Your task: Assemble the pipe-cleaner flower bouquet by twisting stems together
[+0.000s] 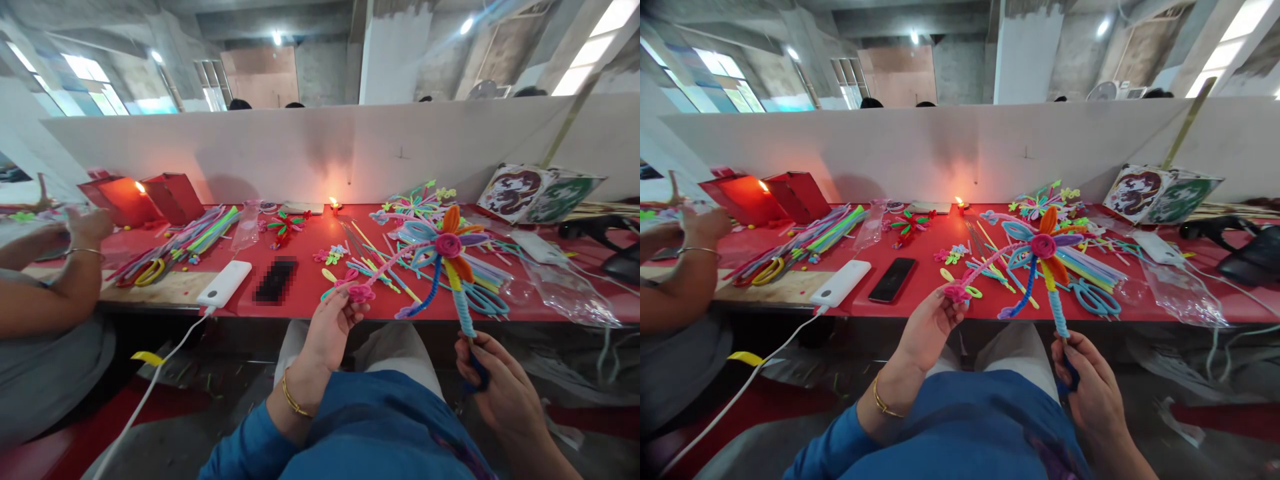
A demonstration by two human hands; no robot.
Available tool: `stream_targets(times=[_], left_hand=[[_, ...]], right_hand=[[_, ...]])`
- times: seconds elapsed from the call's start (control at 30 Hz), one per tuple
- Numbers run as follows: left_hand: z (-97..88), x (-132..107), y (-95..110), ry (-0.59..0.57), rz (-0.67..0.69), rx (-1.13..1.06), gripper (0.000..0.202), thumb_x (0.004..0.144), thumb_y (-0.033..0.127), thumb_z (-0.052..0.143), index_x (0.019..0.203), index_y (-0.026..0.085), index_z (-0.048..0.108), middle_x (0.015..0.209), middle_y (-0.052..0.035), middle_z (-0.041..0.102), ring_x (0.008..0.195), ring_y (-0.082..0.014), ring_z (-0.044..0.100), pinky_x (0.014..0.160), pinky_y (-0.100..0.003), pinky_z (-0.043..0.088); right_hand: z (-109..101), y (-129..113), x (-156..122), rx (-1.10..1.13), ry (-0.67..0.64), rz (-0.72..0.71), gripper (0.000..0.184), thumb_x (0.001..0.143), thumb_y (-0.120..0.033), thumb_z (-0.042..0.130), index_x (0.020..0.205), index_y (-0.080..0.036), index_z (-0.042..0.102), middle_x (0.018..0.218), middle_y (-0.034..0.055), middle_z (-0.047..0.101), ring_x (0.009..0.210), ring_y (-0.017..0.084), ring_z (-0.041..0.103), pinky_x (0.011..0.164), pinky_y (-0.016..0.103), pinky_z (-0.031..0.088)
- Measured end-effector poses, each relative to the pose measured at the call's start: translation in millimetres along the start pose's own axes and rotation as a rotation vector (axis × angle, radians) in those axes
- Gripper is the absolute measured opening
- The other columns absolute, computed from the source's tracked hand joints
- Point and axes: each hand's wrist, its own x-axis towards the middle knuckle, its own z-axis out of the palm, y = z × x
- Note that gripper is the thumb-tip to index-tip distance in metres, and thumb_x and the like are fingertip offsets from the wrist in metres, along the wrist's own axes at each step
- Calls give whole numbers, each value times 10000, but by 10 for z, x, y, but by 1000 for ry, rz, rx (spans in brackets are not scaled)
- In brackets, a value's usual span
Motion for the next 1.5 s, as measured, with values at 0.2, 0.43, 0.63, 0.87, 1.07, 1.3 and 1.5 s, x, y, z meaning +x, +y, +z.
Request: stream_targets(times=[0.2,0.43,0.63,0.87,1.07,1.3,1.5], left_hand=[[-2,-10,-11,4,31,102,263,707,268,632,941,154,600,847,-43,614,735,-128,585,610,-220,416],[-20,-22,-84,-40,205,449,422,613,225,712,1015,207,584,962,-49,592,906,-179,550,790,-292,407],[-39,-18,-118,-20,299,654,356,630,234,695,976,212,614,987,-52,604,941,-194,520,867,-314,355],[7,-82,-79,58,452,588,209,710,242,624,915,205,635,942,-47,626,921,-177,532,835,-273,372],[82,-122,-180,-128,295,664,221,775,305,543,942,194,637,895,-65,640,789,-166,552,699,-261,418],[236,-152,-197,-288,108,595,192,780,298,525,750,150,643,686,-37,607,688,-131,542,674,-247,412],[218,-140,-204,-241,-69,436,206,735,331,554,675,135,539,526,39,496,407,-53,433,438,-192,338]], right_hand=[[7,18,-1,14,4,5,158,601,-251,673,739,-192,622,549,-26,549,382,42,366,320,146,296],[15,31,-18,-1,23,-8,180,614,-303,691,738,-192,621,537,-28,531,370,42,351,308,154,271],[13,47,-33,-56,-44,-21,209,623,-338,699,748,-187,626,534,-25,519,389,44,351,324,152,259],[19,60,-58,-74,-103,-27,205,626,-327,707,757,-195,621,571,-22,545,431,47,404,394,156,326],[103,79,-132,-115,-184,-13,160,674,-313,668,745,-184,607,566,-17,528,439,60,399,404,176,322],[142,117,-210,-130,-221,32,150,705,-318,642,759,-186,596,571,-21,526,450,52,388,426,167,310],[96,148,-182,-136,-227,17,176,704,-332,643,775,-179,590,576,-15,520,450,63,387,421,188,304]])
